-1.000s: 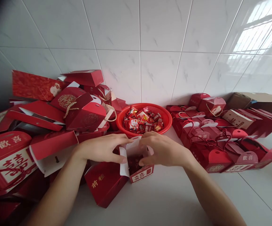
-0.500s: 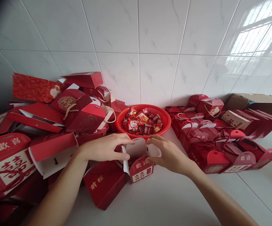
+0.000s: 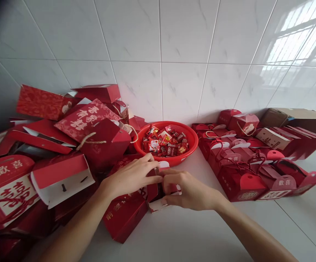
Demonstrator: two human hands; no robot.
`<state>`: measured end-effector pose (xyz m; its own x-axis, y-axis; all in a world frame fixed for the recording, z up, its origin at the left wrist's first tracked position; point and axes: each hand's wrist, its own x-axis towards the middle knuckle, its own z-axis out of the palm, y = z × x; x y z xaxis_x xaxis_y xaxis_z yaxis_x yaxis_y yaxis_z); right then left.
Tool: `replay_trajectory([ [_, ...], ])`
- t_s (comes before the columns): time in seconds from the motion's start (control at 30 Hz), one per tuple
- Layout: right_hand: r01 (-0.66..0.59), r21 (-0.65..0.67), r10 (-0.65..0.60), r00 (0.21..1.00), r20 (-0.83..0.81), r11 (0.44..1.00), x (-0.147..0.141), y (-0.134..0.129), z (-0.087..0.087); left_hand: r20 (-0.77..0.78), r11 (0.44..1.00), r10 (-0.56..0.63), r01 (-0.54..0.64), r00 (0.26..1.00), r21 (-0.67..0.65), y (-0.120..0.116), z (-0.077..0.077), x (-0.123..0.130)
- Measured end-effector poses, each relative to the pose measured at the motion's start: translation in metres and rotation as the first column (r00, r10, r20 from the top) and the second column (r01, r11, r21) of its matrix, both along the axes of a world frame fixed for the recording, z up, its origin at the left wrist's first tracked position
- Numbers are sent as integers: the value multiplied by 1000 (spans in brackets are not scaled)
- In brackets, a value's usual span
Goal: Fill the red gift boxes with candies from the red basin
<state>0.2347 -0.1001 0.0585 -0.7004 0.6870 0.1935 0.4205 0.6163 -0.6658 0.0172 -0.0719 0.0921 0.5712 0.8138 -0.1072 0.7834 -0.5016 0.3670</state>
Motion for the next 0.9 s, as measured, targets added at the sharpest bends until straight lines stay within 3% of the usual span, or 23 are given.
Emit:
replay_trajectory([
  [0.13, 33, 15, -33, 999, -14, 999, 3, 5, -4, 47, 1000, 8, -9, 999, 25, -6, -1, 7],
  [0.33, -6, -26, 5, 1000, -17, 1000, 8, 10, -8, 157, 995, -78, 87, 984, -46, -1, -6, 4],
  [0.53, 229, 32, -226, 972, -64, 973, 2, 10, -16, 117, 999, -51, 53, 992, -10, -2, 1, 2],
  [0.63, 314, -11, -314, 946, -78, 949, 2, 12, -24, 121, 1000, -7, 7, 993, 0, -2, 6, 2],
  [0.73, 356, -82, -363, 927, -92, 931, 6, 17, -35, 64, 997, -63, 65, 996, -31, -1, 3, 3],
  [0.9, 255, -285, -303, 942, -141, 924, 13, 26, -52, 40, 995, -94, 96, 995, -31, 0, -7, 4],
])
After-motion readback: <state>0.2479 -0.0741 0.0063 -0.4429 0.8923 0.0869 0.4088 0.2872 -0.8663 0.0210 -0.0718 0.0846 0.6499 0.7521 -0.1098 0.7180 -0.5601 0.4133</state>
